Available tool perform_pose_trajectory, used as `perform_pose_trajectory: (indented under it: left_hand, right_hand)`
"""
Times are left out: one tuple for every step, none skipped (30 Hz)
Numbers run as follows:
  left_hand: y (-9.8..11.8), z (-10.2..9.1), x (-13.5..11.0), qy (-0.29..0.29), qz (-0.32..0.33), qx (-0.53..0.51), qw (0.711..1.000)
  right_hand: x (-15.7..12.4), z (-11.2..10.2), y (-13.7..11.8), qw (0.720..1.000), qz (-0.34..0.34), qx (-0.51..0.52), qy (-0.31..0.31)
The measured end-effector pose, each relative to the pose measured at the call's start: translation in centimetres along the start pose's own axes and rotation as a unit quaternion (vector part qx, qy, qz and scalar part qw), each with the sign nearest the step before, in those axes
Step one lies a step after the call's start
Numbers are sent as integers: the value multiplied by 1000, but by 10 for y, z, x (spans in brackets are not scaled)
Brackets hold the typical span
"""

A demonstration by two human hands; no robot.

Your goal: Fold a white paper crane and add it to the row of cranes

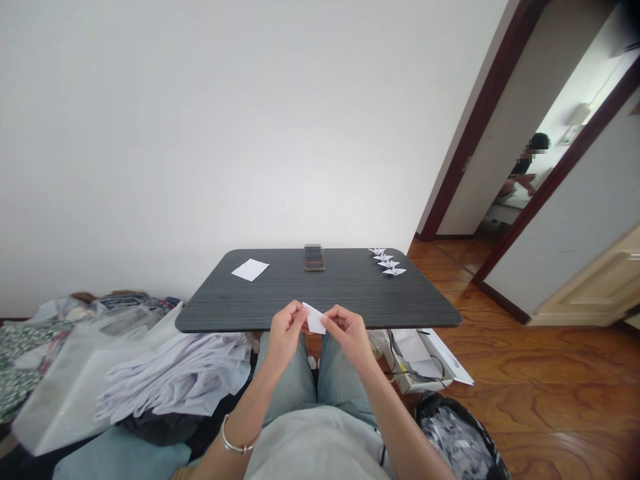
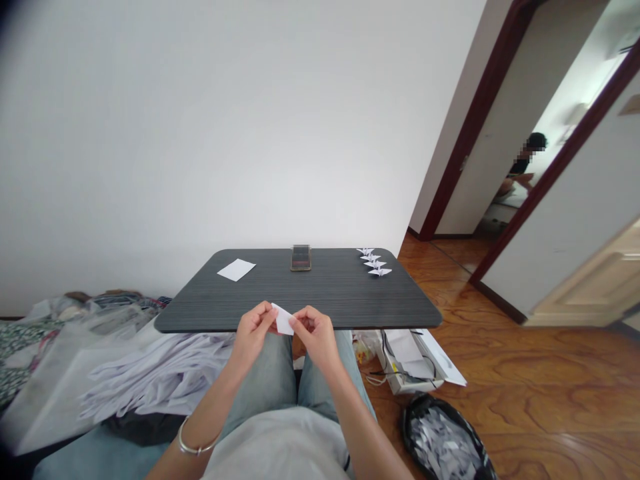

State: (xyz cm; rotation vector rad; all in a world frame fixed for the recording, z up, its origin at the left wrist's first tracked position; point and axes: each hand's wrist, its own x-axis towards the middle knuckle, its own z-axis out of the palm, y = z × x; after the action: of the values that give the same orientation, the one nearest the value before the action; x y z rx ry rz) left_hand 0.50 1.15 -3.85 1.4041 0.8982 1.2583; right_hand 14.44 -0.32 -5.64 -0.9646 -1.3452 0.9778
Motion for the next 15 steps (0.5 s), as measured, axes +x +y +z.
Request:
perform_pose_trajectory:
  left_hand:
    - [0, 0, 0, 6, 8, -4, 1000]
    - [0, 0, 0, 10, 14, -10, 1000]
    - [1, 0, 0, 13, 19, -17, 1000]
    - [1, 0, 0, 17, 22, -26, 999]
    - [1, 0, 0, 20, 23, -31, 999]
    - [2, 0, 0, 18, 20, -30, 999]
    - [3, 1, 0, 14, 13, -26, 999]
    - [4, 1, 1, 9, 5, -20, 1000]
    - [4, 1, 1, 3, -3, -15, 1000]
    - [5, 2, 2, 0, -7, -11, 1000]
    - [6, 2, 2, 0, -7, -9, 1000]
    - [6, 3, 2, 2, -3, -9, 1000]
    - [7, 3, 2, 6, 3, -9, 1000]
    - [7, 4, 2, 11, 9, -8, 1000]
    - [7, 4, 2, 16, 14, -8, 1000]
  right_hand:
    - [0, 0, 0, 1000, 2, -3, -1]
    - [0, 0, -1, 1000, 2, -8, 3]
    - [-1, 0, -1, 1000, 0, -12, 6]
    - [-1, 0, -2, 1000, -2, -15, 9]
    - [-1, 0, -3, 1000, -4, -17, 11]
    - [-1, 0, -3, 1000, -4, -17, 10]
    - [-2, 0, -3, 1000, -5, -16, 9]
    - [-2, 0, -3, 1000, -5, -16, 8]
    - [-1, 1, -3, 1000, -5, -17, 7]
    - [-1, 1, -2, 1000, -4, -17, 4]
    - [-1, 2, -1, 1000, -2, -19, 1]
    - [-1, 2, 0, 1000, 0, -22, -5]
    - [-1, 3, 0, 1000, 2, -26, -12]
    - [-2, 4, 1, 999, 4, -31, -19]
    - [-2, 5, 1, 999, 5, -34, -22]
